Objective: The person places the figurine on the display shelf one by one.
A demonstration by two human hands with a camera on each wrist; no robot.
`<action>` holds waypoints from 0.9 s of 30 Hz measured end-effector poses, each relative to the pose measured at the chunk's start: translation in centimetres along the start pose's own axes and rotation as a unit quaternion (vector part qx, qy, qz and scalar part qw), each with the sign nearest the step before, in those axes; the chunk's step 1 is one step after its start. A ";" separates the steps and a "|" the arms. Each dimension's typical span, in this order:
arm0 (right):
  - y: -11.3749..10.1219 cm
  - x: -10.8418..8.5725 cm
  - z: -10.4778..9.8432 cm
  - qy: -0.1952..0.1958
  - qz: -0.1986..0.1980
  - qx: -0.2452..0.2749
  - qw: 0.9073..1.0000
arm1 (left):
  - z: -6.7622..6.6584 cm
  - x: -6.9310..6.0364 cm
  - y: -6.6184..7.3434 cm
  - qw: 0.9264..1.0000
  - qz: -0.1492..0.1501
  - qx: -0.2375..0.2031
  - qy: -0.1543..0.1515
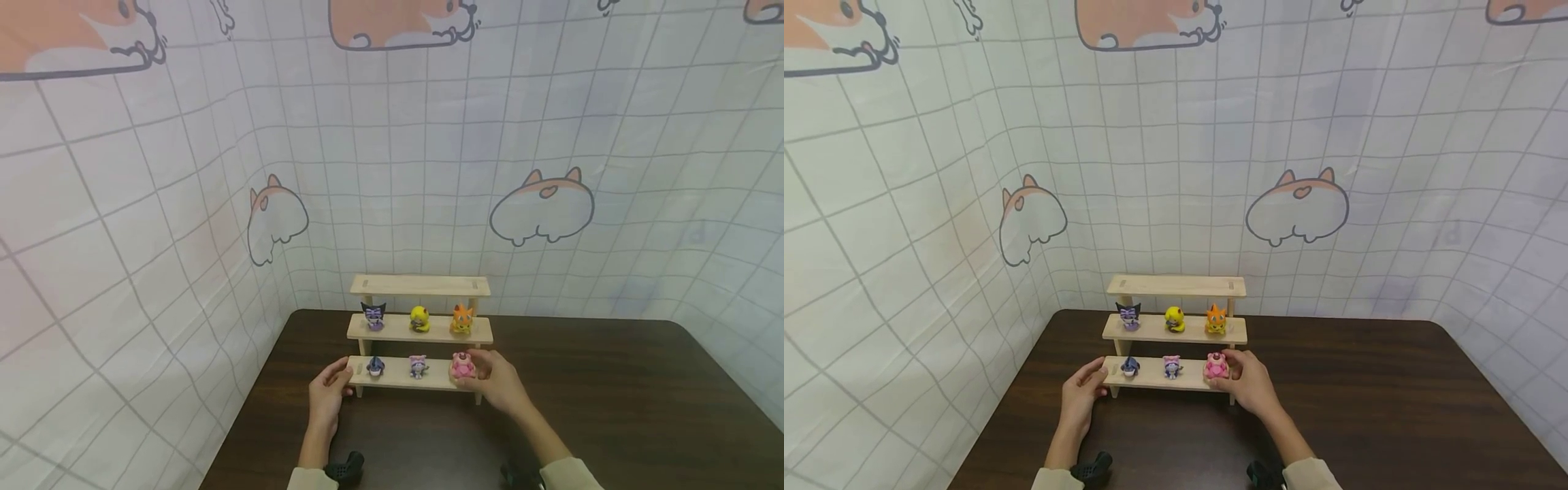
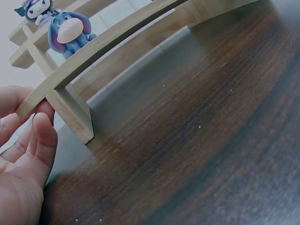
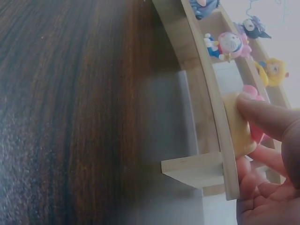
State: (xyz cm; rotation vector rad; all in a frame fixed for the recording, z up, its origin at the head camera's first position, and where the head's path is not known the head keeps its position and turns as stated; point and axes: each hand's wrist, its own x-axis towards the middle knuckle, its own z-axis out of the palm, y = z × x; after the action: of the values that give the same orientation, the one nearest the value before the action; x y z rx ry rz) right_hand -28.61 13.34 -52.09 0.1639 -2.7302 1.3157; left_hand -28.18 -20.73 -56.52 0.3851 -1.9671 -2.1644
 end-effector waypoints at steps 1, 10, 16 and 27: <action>0.0 0.0 0.0 0.001 0.001 0.002 1.000 | 0.0 0.0 -0.1 1.000 0.001 0.001 0.000; 0.5 -0.6 0.0 -0.001 -0.008 0.052 0.999 | -0.6 0.3 -0.6 1.000 0.014 -0.014 0.007; 1.2 -0.9 -0.7 0.001 -0.013 0.088 0.996 | -1.2 0.6 -0.5 1.000 0.014 -0.010 0.008; 3.1 -1.3 -4.8 0.030 -0.021 0.055 0.998 | -1.1 1.1 -0.5 1.000 0.009 -0.022 0.015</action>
State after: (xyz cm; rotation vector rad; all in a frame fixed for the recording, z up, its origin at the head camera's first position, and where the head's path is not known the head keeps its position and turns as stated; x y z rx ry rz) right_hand -27.49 19.05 -51.69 0.1859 -2.5914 1.4370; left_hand -28.84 -22.03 -57.21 0.3883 -1.8959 -2.1752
